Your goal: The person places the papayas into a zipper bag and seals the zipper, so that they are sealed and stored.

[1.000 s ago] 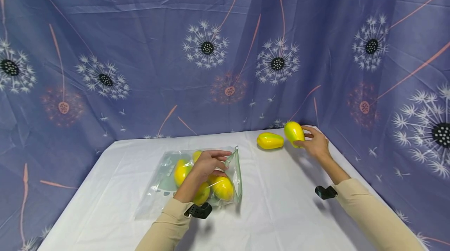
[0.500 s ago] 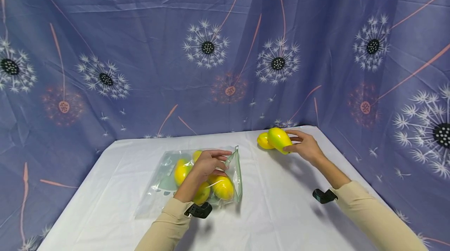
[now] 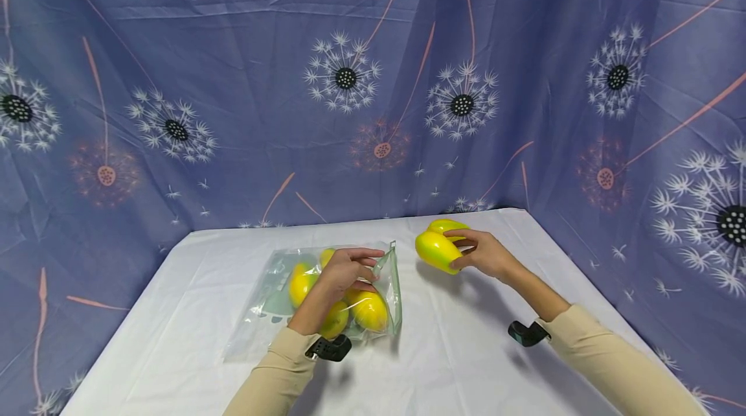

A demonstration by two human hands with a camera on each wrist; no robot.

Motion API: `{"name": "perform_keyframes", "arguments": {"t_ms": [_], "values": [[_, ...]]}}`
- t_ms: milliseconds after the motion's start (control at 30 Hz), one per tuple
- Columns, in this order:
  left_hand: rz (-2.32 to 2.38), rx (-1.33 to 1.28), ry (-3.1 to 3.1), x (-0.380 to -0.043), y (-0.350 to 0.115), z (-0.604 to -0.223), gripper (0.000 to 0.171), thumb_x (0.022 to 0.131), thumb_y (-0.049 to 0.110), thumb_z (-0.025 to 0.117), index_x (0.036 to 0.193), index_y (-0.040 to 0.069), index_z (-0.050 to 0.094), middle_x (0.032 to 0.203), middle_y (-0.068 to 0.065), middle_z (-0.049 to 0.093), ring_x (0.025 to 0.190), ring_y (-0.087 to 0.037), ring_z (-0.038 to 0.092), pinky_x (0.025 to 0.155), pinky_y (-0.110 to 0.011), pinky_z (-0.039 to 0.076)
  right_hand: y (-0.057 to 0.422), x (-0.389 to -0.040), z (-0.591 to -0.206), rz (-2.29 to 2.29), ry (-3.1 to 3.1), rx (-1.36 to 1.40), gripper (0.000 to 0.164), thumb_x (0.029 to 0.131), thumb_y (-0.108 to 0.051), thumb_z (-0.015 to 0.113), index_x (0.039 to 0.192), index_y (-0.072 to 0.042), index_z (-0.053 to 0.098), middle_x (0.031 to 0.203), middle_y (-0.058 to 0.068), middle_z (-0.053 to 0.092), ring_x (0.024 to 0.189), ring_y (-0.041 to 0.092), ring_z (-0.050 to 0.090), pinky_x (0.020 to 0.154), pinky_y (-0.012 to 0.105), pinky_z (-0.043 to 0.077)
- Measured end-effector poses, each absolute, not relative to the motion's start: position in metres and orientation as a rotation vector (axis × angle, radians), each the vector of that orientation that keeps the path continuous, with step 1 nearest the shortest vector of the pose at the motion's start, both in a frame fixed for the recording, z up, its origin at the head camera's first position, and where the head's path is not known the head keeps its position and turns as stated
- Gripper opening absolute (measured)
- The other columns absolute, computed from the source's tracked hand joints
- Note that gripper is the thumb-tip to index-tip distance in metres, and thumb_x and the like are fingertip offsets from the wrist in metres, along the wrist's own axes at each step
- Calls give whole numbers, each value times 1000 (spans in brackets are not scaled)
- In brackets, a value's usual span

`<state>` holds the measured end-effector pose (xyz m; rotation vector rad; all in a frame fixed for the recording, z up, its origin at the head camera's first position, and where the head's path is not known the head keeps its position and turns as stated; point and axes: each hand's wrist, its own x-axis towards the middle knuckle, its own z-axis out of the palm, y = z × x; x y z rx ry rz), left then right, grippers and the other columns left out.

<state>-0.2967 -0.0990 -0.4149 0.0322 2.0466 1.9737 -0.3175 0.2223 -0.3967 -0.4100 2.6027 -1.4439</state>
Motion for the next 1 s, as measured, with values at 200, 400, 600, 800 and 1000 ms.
{"name": "perform_keyframes", "arguments": {"t_ms": [200, 400, 600, 800, 1000], "values": [[1965, 36, 2054, -297, -99, -416, 50, 79, -16, 65, 125, 1, 71, 116, -18, 60, 76, -21, 68, 71, -43, 66, 210, -313, -397, -1440, 2524, -525, 72, 77, -5, 83, 143, -2, 56, 145, 26, 53, 123, 44, 61, 91, 41, 62], [1959, 31, 2063, -297, -100, -416, 49, 80, -16, 65, 125, 2, 71, 116, -17, 61, 78, -21, 68, 73, -44, 66, 195, -309, -399, -1357, 2487, -604, 71, 75, -4, 84, 141, -4, 59, 142, 24, 57, 118, 42, 64, 94, 46, 60], [1943, 25, 2070, -297, -101, -416, 49, 81, -15, 64, 126, 3, 71, 120, -19, 60, 80, -22, 68, 73, -44, 66, 183, -304, -398, -1280, 2440, -607, 69, 75, -4, 82, 140, -9, 62, 139, 22, 61, 121, 43, 62, 95, 47, 60], [1940, 34, 2067, -297, -101, -414, 49, 81, -14, 64, 127, 3, 71, 120, -18, 60, 79, -22, 66, 71, -42, 66, 177, -303, -397, -1230, 2355, -597, 67, 74, -1, 81, 138, -8, 62, 140, 19, 60, 125, 42, 59, 98, 46, 58], [1943, 48, 2072, -297, -100, -413, 50, 80, -15, 64, 126, 2, 71, 119, -18, 60, 82, -23, 66, 72, -43, 66, 177, -302, -395, -1204, 2270, -604, 62, 72, 2, 80, 132, -6, 64, 137, 18, 62, 127, 40, 56, 104, 48, 55]]}}
